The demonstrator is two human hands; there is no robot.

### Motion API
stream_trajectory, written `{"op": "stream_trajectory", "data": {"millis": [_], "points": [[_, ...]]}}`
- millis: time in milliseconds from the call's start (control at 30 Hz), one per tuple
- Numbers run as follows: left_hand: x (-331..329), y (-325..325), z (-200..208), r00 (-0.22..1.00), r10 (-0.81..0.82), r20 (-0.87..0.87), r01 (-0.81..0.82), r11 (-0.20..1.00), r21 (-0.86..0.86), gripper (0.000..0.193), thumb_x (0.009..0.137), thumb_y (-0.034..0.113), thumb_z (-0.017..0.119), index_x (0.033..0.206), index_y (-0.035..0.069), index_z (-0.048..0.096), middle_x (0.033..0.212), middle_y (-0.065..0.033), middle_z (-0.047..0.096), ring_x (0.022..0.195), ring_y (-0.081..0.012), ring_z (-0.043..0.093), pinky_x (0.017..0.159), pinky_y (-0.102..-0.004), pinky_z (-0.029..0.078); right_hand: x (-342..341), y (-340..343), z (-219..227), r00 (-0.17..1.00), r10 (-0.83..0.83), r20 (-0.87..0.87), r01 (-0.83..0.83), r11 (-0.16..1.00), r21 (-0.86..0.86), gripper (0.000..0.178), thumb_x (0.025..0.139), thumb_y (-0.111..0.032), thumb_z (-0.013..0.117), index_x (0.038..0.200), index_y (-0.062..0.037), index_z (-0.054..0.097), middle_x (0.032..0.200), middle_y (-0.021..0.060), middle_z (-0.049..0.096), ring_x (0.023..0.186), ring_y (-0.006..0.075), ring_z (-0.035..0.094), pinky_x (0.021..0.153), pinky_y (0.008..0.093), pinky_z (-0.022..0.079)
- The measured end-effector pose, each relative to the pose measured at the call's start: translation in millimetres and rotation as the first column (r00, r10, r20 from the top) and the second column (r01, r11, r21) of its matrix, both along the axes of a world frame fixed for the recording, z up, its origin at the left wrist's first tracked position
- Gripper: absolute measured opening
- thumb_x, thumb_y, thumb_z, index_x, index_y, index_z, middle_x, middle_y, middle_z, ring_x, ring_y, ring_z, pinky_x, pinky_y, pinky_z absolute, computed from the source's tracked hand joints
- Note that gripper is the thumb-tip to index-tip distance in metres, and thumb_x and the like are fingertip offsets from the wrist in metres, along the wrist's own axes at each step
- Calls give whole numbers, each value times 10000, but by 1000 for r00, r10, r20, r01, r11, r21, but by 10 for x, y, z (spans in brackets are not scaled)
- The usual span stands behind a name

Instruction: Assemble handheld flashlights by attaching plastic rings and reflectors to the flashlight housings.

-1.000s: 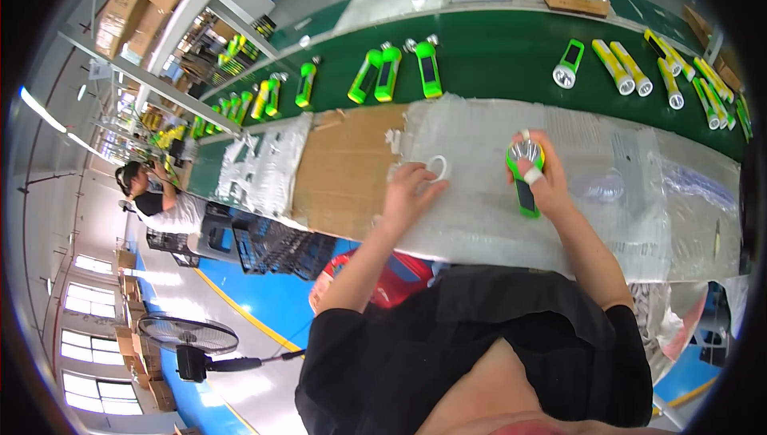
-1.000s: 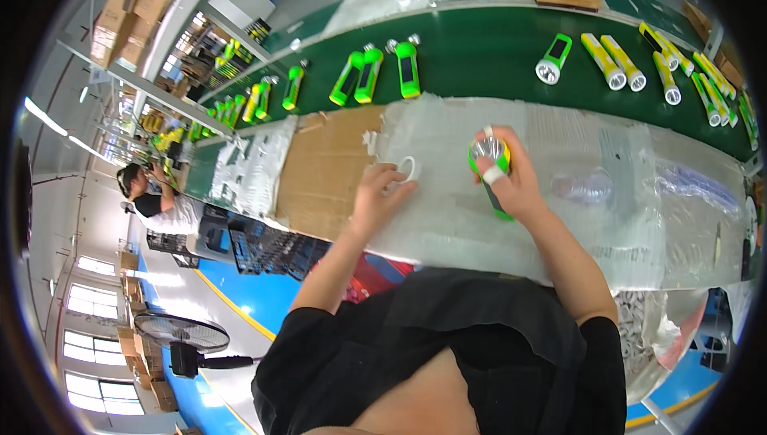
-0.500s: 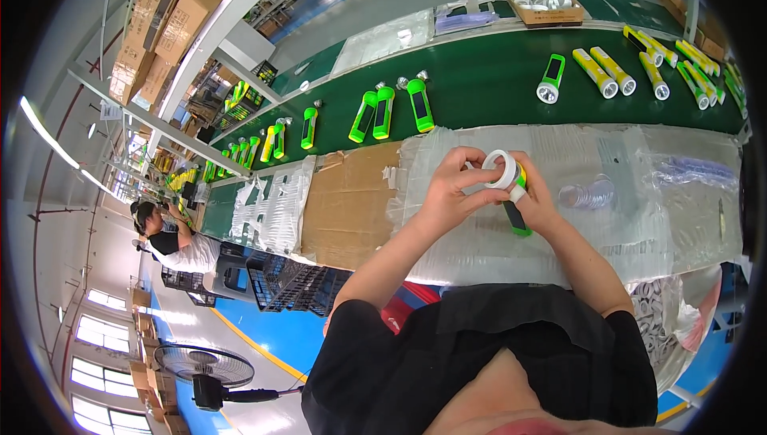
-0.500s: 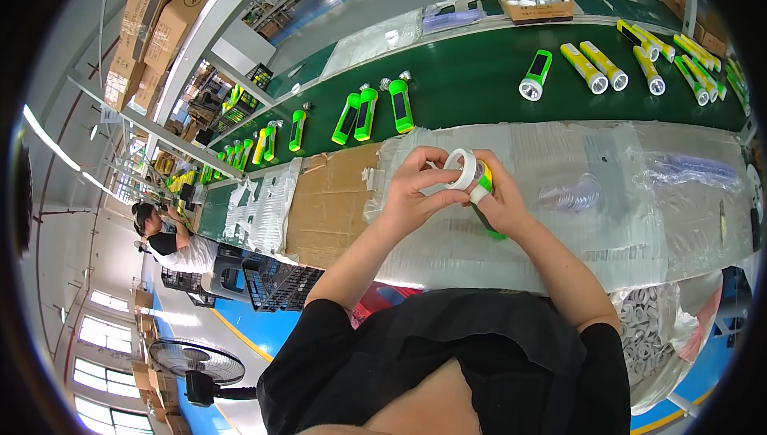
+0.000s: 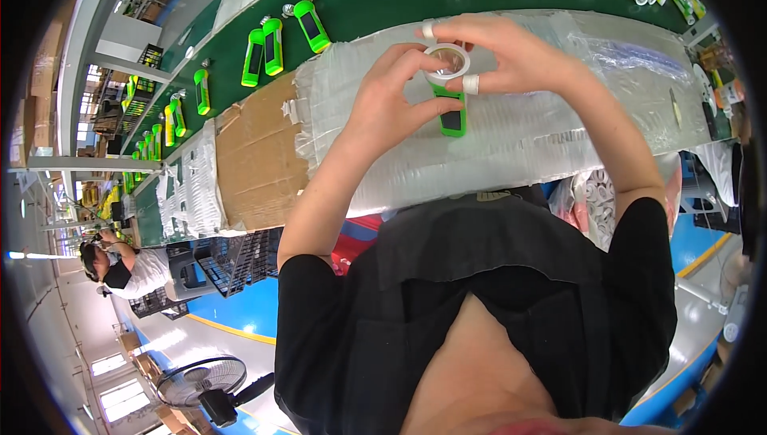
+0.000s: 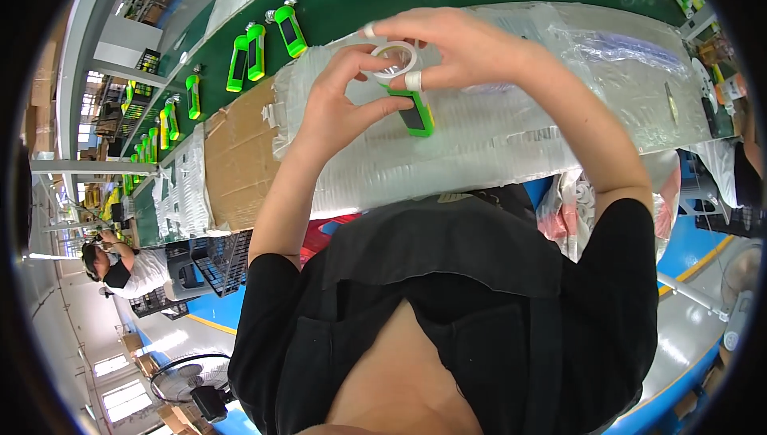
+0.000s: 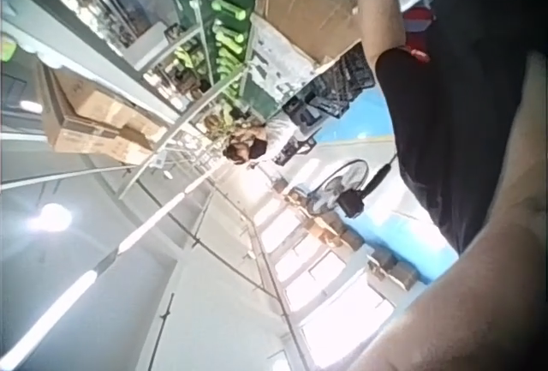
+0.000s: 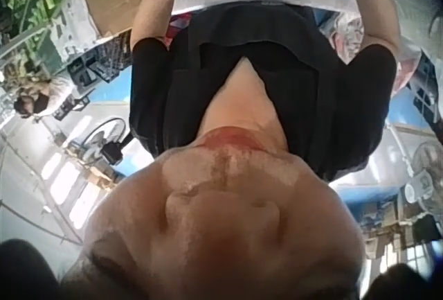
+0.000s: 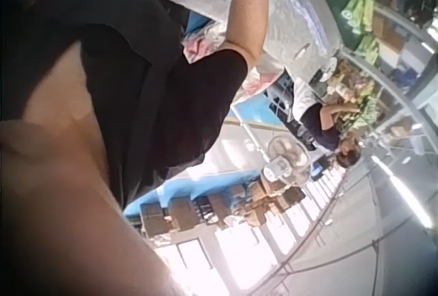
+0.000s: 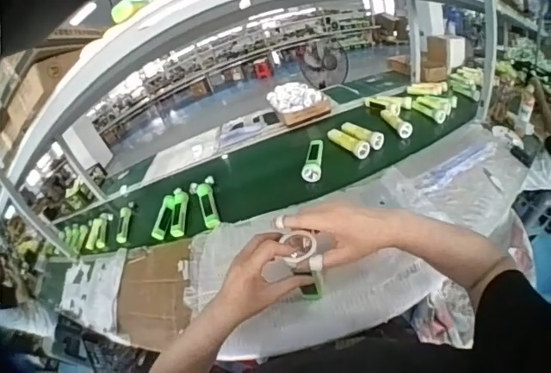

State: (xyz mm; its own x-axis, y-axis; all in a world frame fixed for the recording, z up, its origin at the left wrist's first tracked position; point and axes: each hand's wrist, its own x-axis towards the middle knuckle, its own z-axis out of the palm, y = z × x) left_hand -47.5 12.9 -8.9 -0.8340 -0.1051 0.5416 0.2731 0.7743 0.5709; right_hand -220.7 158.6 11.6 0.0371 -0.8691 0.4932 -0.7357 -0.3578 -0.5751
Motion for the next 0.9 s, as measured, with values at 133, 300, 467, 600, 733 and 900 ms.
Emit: {"op": "stream_trajectory", "data": {"millis": [133,300,467,600,733,900], "points": [[-24,139,-21,998,-9,69,1,993,120,394,696,162,851,1013,106,623,1053,-49,677,961,-228,645,794,-339,506,-6,-10,374,966,97,-238,-20,952,304,331,745,-152,767,1017,-25,627,880,90,609,750,254,575,657,362,467],[-56,190,-97,998,17,68,-29,983,182,360,733,143,839,1003,82,608,1041,-34,700,953,-190,666,802,-316,522,22,-73,542,960,115,-254,28,867,498,268,734,-136,753,888,-6,575,741,87,576,692,251,568,617,366,455],[-44,196,-125,1000,-8,2,8,977,214,349,731,128,836,990,66,610,1019,-47,700,912,-178,668,781,-306,531,95,-54,576,957,108,-269,49,854,518,288,737,-201,733,870,20,605,738,135,612,692,268,615,611,358,471],[-76,210,-119,999,20,-28,-16,991,132,346,724,122,838,980,63,613,1007,-48,702,887,-171,666,787,-306,530,177,-27,441,903,-47,-428,253,862,439,314,772,-252,741,849,-10,556,718,113,595,656,303,599,589,403,451],[-149,141,-178,999,45,30,-49,987,152,358,712,116,841,980,59,610,1004,-48,701,870,-172,661,771,-302,526,288,-89,480,762,-245,-600,556,724,410,442,816,-421,655,889,14,616,841,146,657,782,298,652,649,411,486],[-108,177,-191,996,13,-85,-3,992,122,359,717,110,837,988,60,607,1009,-46,699,880,-170,661,785,-308,527,99,-23,413,918,-94,-386,228,920,319,462,781,-397,708,969,13,609,1016,130,628,894,263,622,719,368,485]]}}
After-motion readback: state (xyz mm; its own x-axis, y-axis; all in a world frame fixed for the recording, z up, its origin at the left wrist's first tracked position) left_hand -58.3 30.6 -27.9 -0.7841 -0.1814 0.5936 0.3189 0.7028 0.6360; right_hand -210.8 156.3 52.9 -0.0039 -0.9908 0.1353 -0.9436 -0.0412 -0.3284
